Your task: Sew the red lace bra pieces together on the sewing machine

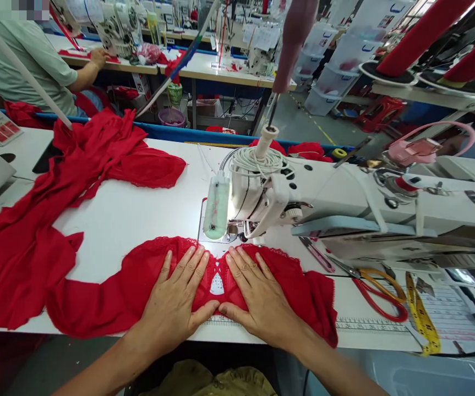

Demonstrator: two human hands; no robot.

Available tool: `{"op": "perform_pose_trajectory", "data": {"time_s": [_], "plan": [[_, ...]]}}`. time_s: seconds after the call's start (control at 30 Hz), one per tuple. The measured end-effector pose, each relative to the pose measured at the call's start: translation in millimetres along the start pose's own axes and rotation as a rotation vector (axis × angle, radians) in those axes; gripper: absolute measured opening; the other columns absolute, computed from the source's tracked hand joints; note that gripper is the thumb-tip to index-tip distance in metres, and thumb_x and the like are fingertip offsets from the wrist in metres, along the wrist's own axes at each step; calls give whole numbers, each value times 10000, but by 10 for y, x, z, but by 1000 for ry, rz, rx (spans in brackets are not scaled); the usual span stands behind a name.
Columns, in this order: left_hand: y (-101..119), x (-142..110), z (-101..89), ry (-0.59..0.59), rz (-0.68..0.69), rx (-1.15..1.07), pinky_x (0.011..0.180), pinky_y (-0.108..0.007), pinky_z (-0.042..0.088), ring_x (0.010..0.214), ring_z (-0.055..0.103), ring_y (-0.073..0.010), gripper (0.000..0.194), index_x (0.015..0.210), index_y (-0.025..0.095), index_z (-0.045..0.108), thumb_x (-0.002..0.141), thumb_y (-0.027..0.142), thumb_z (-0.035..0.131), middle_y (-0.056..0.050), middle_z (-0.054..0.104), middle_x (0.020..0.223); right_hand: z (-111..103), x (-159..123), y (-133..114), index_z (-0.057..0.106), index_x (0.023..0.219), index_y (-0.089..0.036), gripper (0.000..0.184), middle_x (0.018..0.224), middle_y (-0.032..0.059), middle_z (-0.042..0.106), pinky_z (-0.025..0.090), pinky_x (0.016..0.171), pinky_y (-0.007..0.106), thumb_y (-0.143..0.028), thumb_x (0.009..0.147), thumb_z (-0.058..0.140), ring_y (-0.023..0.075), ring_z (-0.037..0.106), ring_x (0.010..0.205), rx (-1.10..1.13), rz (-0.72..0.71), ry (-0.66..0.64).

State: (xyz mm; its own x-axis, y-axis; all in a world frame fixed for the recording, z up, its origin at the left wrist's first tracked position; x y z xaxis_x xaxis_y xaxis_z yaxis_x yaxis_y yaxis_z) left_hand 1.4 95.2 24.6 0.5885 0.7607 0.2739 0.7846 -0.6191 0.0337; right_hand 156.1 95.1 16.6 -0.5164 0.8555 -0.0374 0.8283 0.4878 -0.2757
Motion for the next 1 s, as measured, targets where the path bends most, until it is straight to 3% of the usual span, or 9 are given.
{"op": "perform_pose_trajectory", "data": {"time_s": [0.27, 0.5, 0.77, 1.0], "plan": [[-17, -33, 20, -4, -5, -5, 1241, -534, 75, 1479, 331, -298, 748, 1572, 167, 294, 982, 601, 446, -137, 357, 1606, -11, -2, -9, 163, 1599, -143, 841, 1647, 111, 205, 196, 1233, 535, -666, 980, 388, 269, 171, 1533, -3, 10, -5], [-20, -45, 36, -42, -8, -49, 1174, -628, 219, 1478, 330, -331, 586, 1537, 386, 349, 992, 558, 477, -116, 294, 1636, -27, -8, -20, 142, 1604, -168, 842, 1650, 112, 203, 185, 1232, 540, -653, 975, 422, 272, 171, 1532, -6, 0, 5], [-25, -65, 0, -25, 7, -93, 1184, -641, 195, 1471, 339, -334, 468, 1449, 409, 494, 996, 526, 492, -76, 271, 1649, -35, -8, -36, 103, 1608, -184, 851, 1648, 115, 209, 194, 1229, 536, -649, 974, 428, 274, 170, 1533, -16, -14, 28], [-19, -69, 18, -33, 14, -71, 1180, -647, 195, 1476, 329, -333, 542, 1506, 383, 415, 995, 552, 476, -112, 286, 1639, -14, -7, -20, 141, 1603, -167, 839, 1649, 101, 202, 211, 1226, 537, -652, 975, 415, 273, 170, 1533, -6, 12, 0]]}}
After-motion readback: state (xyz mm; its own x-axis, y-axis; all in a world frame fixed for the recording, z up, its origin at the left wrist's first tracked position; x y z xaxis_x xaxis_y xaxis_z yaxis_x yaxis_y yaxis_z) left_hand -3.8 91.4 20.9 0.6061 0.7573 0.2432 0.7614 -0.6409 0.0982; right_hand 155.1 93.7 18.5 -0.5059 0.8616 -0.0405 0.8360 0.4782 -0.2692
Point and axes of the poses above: each hand's wrist, its own x-axis towards the middle knuckle, its own z-axis out of the palm, y = z × x, the point moved 7 cm from there along x, towards the middle knuckle
